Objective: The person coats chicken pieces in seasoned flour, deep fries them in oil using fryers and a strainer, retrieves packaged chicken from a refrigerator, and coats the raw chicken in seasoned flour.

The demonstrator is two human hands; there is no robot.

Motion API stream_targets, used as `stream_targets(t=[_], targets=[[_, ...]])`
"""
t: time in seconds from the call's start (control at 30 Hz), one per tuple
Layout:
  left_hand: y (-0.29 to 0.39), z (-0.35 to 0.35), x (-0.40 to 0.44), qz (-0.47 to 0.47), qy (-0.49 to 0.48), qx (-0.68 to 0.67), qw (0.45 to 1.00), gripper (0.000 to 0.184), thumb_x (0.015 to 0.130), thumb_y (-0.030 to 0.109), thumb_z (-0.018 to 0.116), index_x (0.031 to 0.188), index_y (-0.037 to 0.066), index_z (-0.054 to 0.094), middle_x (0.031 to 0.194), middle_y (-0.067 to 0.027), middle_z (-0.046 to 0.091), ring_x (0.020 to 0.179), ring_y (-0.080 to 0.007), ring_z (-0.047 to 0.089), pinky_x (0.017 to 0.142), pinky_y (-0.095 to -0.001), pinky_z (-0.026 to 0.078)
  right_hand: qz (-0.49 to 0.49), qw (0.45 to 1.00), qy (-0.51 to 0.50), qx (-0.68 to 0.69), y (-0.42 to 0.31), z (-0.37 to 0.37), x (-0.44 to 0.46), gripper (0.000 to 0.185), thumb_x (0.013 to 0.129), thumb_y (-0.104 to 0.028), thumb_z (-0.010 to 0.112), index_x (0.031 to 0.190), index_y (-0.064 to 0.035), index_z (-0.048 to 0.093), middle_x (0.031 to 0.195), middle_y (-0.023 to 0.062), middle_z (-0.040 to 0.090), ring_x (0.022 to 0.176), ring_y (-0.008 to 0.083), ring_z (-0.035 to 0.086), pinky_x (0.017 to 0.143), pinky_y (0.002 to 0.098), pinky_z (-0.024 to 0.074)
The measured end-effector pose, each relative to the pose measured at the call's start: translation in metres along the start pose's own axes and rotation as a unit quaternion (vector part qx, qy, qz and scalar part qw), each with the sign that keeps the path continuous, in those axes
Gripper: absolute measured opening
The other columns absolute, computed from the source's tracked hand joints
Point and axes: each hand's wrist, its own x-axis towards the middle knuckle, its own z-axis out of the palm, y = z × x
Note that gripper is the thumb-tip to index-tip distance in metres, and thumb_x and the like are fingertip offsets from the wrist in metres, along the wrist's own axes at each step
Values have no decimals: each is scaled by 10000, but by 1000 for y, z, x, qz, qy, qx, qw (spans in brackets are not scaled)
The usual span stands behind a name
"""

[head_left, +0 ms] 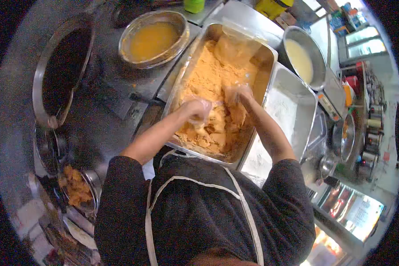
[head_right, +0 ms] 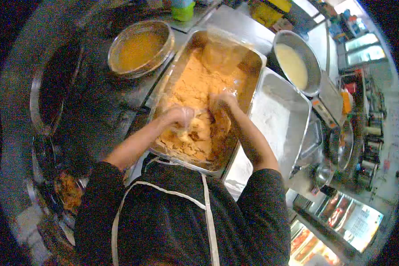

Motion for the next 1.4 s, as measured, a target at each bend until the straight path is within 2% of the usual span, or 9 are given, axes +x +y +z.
stream_targets(t=[0.3, 0.37, 0.57, 0.67, 0.77, 0.8, 0.87, 1.1, 1.4], targets=[[-33, 60, -85, 138, 159, -314, 926, 707, 677, 96, 671, 1322, 108, 381, 1171, -117, 515, 994, -186, 511, 855, -290, 434, -200, 909, -313, -187, -77, -52, -30, 315, 873, -174, 469, 1138, -8, 505, 1141, 141, 546, 962, 224, 580, 870, 325, 448], [-21, 54, -98, 152, 167, -345, 911, 782, 654, 373, 763, 1289, 88, 406, 1214, -133, 505, 1058, -255, 506, 919, -359, 401, -164, 918, -354, -77, -72, -56, -28, 390, 850, -134, 490, 1211, 2, 432, 1179, 117, 526, 988, 209, 569, 919, 303, 429], [-39, 81, -77, 169, 305, -315, 883, 703, 653, 298, 748, 1221, 19, 441, 1141, -145, 537, 1017, -247, 527, 859, -375, 420, 84, 780, -190, 590, -53, -64, -66, 312, 839, -121, 519, 1148, -87, 486, 1053, 157, 579, 849, 220, 619, 623, 329, 563], [-41, 58, -70, 98, 247, -267, 926, 711, 658, 322, 743, 1220, 8, 440, 1140, -154, 542, 1008, -252, 536, 856, -376, 426, -127, 918, -213, 310, -17, -54, -41, 266, 874, -114, 463, 1129, -43, 493, 1067, 121, 579, 916, 214, 596, 755, 335, 521], [-25, 46, -69, -79, 63, -155, 983, 763, 674, 386, 737, 1256, 10, 416, 1171, -164, 540, 1006, -262, 547, 883, -366, 426, 53, 770, -284, 569, 18, -21, -27, 201, 870, -86, 493, 1060, -28, 522, 1012, 118, 597, 876, 210, 600, 760, 308, 512], [-15, 64, -70, -5, 341, -229, 912, 567, 725, 360, 687, 1138, 17, 506, 1021, -171, 577, 899, -287, 555, 838, -367, 441, -1, 897, -185, 402, 22, -16, -22, 195, 847, -56, 521, 1040, -29, 522, 983, 123, 600, 849, 211, 606, 743, 305, 519], [-15, 51, -95, 17, 346, -256, 902, 604, 736, 408, 680, 1164, 21, 505, 1033, -184, 576, 931, -293, 544, 863, -363, 428, -56, 981, -72, 174, -17, -31, -39, 252, 794, 16, 562, 1036, -32, 512, 915, 124, 608, 820, 218, 617, 738, 325, 534], [-76, 82, -34, -34, 146, 47, 988, 688, 745, 471, 660, 1189, -16, 463, 985, -161, 615, 838, -244, 577, 842, -361, 454, -85, 850, -157, 496, -104, -109, -84, 411, 808, -18, 541, 1207, -53, 450, 1099, 103, 570, 938, 215, 595, 788, 321, 517], [-37, 7, -135, 111, 480, -410, 768, 521, 732, 253, 716, 1130, -1, 497, 1000, -82, 613, 854, -163, 581, 793, -306, 484, -179, 803, -196, 535, -233, -132, -108, 445, 806, -76, 589, 1218, -10, 435, 1148, 140, 549, 967, 248, 590, 795, 361, 525]])
